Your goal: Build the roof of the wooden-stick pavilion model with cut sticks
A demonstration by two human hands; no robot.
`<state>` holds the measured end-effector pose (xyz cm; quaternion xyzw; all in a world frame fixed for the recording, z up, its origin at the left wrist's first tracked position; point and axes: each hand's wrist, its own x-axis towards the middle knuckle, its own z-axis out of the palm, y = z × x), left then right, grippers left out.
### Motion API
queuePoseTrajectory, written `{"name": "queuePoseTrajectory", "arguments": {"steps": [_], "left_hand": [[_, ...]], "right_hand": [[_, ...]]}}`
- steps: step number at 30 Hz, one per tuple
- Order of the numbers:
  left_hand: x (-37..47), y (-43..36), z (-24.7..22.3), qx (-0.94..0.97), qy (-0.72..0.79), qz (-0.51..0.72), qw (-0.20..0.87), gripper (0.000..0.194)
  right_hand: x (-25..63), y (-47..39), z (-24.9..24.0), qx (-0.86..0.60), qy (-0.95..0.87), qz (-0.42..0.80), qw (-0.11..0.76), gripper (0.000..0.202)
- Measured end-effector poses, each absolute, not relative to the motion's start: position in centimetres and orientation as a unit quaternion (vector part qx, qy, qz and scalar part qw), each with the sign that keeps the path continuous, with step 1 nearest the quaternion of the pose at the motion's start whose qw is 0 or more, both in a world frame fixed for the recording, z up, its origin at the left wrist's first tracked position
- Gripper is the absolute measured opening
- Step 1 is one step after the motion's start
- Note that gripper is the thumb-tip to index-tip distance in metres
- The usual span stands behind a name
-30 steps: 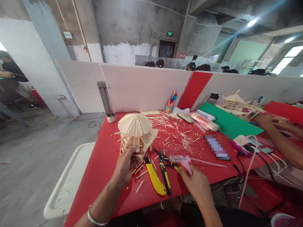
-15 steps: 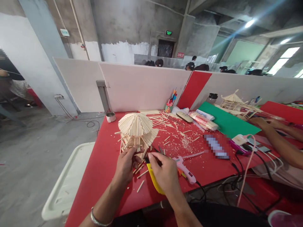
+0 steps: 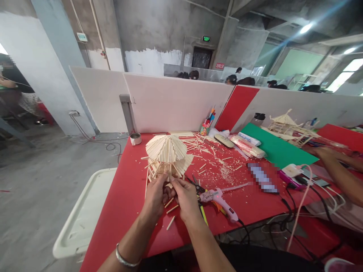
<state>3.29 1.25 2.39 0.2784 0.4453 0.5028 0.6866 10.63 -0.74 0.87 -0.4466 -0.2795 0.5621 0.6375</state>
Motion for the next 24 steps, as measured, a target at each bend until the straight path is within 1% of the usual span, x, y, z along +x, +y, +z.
{"name": "queuePoseTrajectory", "arguments": {"steps": [11, 15, 20, 24], "left_hand": [[3.3, 1.7, 1.6, 0.284, 0.452, 0.504, 0.679, 0.031], [3.3, 1.6, 1.9, 0.298, 0.457, 0.501, 0.672, 0.032], [3.3, 1.5, 2.0, 0.317, 0.444, 0.503, 0.67, 0.031], [3.4, 1.5, 2.0, 0.316, 0.446, 0.5, 0.671, 0.031]], "right_hand": [[11.3, -0.6, 1.1, -0.433, -0.294, 0.58, 0.624, 0.037], [11.5, -0.6, 1.1, -0.434, -0.312, 0.578, 0.617, 0.039], [11.8, -0.5, 1.3, -0.447, -0.337, 0.563, 0.608, 0.04], [12.1, -0.5, 1.5, -0.47, -0.359, 0.528, 0.609, 0.038]]}}
